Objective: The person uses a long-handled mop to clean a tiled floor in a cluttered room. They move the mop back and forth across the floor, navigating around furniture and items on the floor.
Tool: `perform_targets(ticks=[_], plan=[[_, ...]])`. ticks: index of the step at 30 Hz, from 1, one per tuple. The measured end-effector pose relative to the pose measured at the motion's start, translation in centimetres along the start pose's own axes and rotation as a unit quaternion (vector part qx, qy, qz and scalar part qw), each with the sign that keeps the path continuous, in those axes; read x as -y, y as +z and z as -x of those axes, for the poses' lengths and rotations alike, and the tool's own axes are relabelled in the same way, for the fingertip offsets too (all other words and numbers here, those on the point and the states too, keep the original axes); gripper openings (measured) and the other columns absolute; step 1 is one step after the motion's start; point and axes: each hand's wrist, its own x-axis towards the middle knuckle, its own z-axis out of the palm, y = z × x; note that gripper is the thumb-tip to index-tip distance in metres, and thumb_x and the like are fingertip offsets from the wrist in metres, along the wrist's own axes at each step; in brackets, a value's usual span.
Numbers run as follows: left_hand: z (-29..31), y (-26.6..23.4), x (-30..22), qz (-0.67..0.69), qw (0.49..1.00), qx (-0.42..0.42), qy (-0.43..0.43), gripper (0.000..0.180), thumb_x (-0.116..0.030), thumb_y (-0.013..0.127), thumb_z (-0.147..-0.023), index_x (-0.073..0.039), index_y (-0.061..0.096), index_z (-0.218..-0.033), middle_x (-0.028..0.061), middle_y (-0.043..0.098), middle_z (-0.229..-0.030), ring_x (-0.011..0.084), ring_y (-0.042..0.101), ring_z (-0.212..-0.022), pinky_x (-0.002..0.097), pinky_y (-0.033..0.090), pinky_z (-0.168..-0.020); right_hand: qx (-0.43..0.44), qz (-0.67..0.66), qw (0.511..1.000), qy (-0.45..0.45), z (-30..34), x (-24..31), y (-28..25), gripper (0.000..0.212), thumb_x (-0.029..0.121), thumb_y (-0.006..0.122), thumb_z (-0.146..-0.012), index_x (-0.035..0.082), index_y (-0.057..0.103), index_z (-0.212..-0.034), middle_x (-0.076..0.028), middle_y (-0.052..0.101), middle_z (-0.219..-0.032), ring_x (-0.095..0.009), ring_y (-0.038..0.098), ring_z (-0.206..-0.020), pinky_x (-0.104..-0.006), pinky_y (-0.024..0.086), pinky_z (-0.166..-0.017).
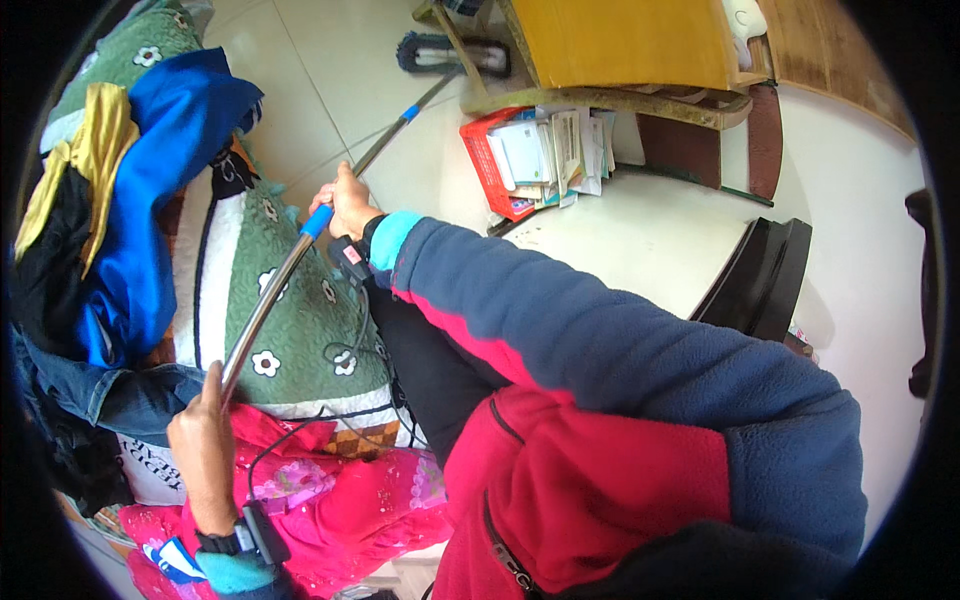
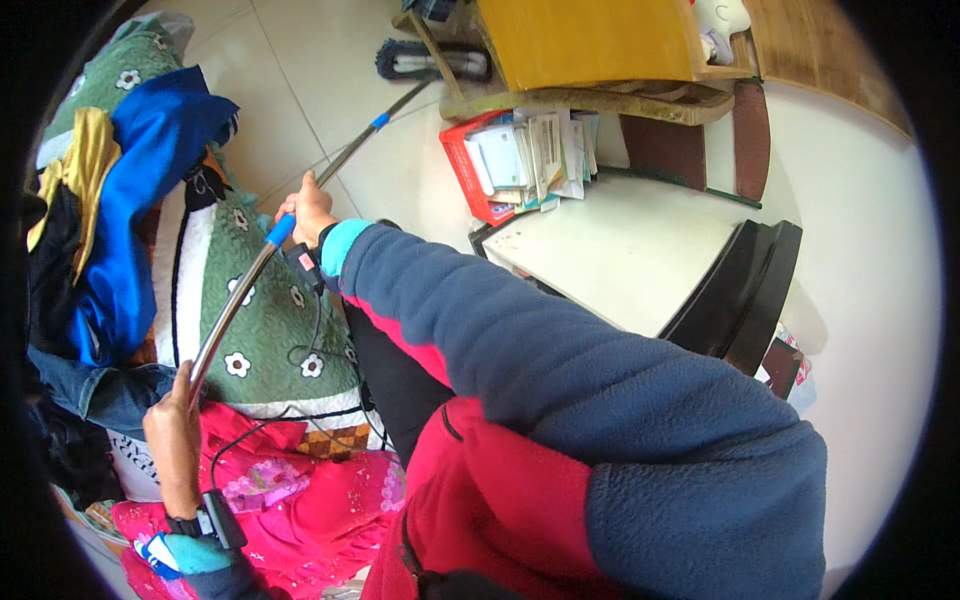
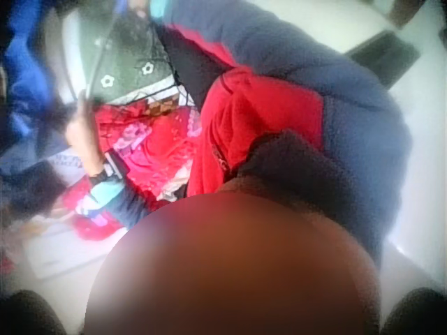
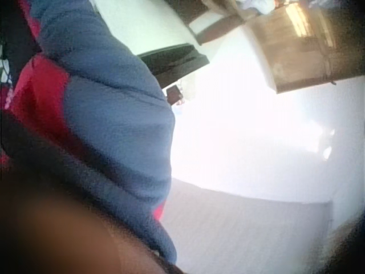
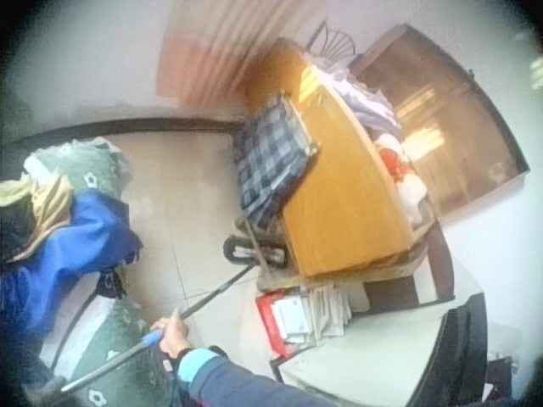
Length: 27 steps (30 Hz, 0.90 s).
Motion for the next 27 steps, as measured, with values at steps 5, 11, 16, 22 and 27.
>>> perform_targets(ticks=[5, 11, 16, 22, 27], plan=[[3.2, -7.8, 1.7, -0.173, 0.985, -0.022, -0.014, 0.043, -0.001, 0.056, -0.082, -0.012, 0.055, -0.125, 0.0158, 0.060, -0.066, 0.0287, 0.063, -0.059, 0.0391, 0.049, -0.052, 0.073, -0.080, 0.985, 0.133, 3.7, -2.2, 4.6, 0.038, 0.050, 0.042, -0.097, 0.016, 0.035, -0.081, 0.003, 0.036, -0.055, -0.010, 0.037, -0.045, -0.0327, 0.040, -0.049], [11.7, -13.3, 1.3, -0.179, 0.980, -0.009, -0.090, 0.040, -0.003, 0.061, -0.082, -0.012, 0.060, -0.120, 0.0157, 0.060, -0.069, 0.0291, 0.062, -0.056, 0.0400, 0.047, -0.049, 0.113, 0.006, 0.982, 0.150, 11.0, -9.0, 6.5, 0.042, 0.053, 0.041, -0.096, 0.016, 0.038, -0.077, 0.001, 0.040, -0.055, -0.016, 0.045, -0.049, -0.0413, 0.050, -0.057], [16.5, -14.5, -3.0, -0.092, 0.979, -0.064, -0.170, 0.038, -0.004, 0.064, -0.079, -0.012, 0.064, -0.117, 0.0156, 0.060, -0.069, 0.0334, 0.061, -0.059, 0.0423, 0.046, -0.053, 0.135, -0.073, 0.947, 0.282, 14.9, -8.0, 6.1, 0.045, 0.052, 0.046, -0.095, 0.015, 0.036, -0.072, 0.003, 0.034, -0.053, -0.012, 0.038, -0.045, -0.0364, 0.047, -0.052], [9.6, -12.3, -8.1, 0.212, 0.962, -0.063, -0.162, 0.044, -0.005, 0.065, -0.080, -0.007, 0.055, -0.123, 0.0231, 0.063, -0.080, 0.0383, 0.063, -0.069, 0.0430, 0.048, -0.056, 0.144, -0.128, 0.931, 0.309, 8.8, 2.6, 7.2, 0.047, 0.056, 0.048, -0.093, 0.016, 0.038, -0.070, 0.005, 0.034, -0.051, -0.008, 0.037, -0.043, -0.0287, 0.039, -0.046], [5.4, -9.7, -11.7, 0.338, 0.934, -0.026, -0.116, 0.041, -0.010, 0.062, -0.087, -0.004, 0.051, -0.126, 0.0251, 0.062, -0.074, 0.0408, 0.063, -0.065, 0.0444, 0.047, -0.052, 0.105, 0.225, 0.969, 0.001, 6.1, 5.0, 7.8, 0.058, 0.057, 0.031, -0.097, 0.010, 0.042, -0.065, -0.008, 0.041, -0.051, -0.023, 0.049, -0.045, -0.0390, 0.041, -0.042]])
